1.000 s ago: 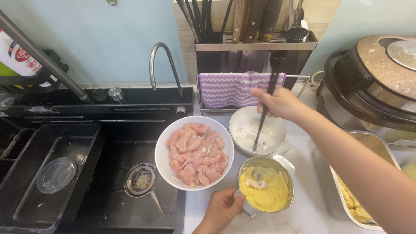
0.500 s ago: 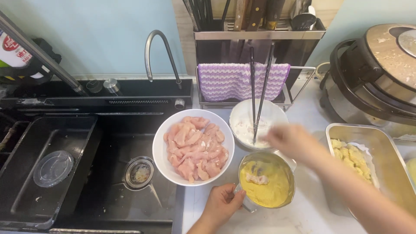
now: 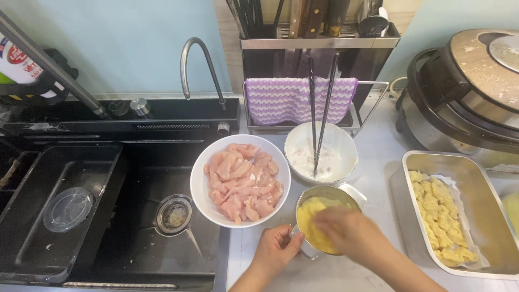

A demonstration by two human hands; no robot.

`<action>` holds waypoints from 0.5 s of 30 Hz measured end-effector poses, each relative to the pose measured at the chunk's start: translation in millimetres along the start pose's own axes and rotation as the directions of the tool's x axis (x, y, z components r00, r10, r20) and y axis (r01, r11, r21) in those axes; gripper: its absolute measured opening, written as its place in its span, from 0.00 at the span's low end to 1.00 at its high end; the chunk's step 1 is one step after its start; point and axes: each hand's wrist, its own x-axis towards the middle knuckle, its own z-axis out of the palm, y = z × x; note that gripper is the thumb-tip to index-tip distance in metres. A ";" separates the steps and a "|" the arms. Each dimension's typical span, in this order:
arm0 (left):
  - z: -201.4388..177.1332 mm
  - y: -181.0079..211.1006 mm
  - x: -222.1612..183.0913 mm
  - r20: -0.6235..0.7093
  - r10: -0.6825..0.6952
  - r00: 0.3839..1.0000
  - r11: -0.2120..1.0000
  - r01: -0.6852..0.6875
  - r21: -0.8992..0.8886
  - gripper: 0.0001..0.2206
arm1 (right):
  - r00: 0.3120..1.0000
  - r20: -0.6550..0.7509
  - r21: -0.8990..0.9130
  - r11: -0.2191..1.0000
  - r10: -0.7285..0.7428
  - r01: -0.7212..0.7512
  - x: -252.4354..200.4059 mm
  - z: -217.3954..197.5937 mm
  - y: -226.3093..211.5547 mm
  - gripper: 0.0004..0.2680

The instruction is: Coating chicken pieces in flour and batter before placing them in a tray for cooking.

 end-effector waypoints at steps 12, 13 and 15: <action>-2.8 4.0 -2.9 0.001 0.019 1.000 1.000 -0.019 0.022 0.07 | 0.998 -0.058 0.237 0.971 -0.017 0.031 29.6 21.8 16.4 0.18; -2.3 4.9 -2.9 0.014 0.024 1.000 0.999 -0.024 0.022 0.06 | 0.996 -0.067 0.179 0.982 -0.052 0.064 25.8 13.1 13.4 0.21; -1.9 3.6 -1.6 0.015 0.009 1.000 1.000 -0.009 0.004 0.05 | 0.990 -0.091 0.055 0.992 -0.110 0.116 29.5 27.3 27.3 0.20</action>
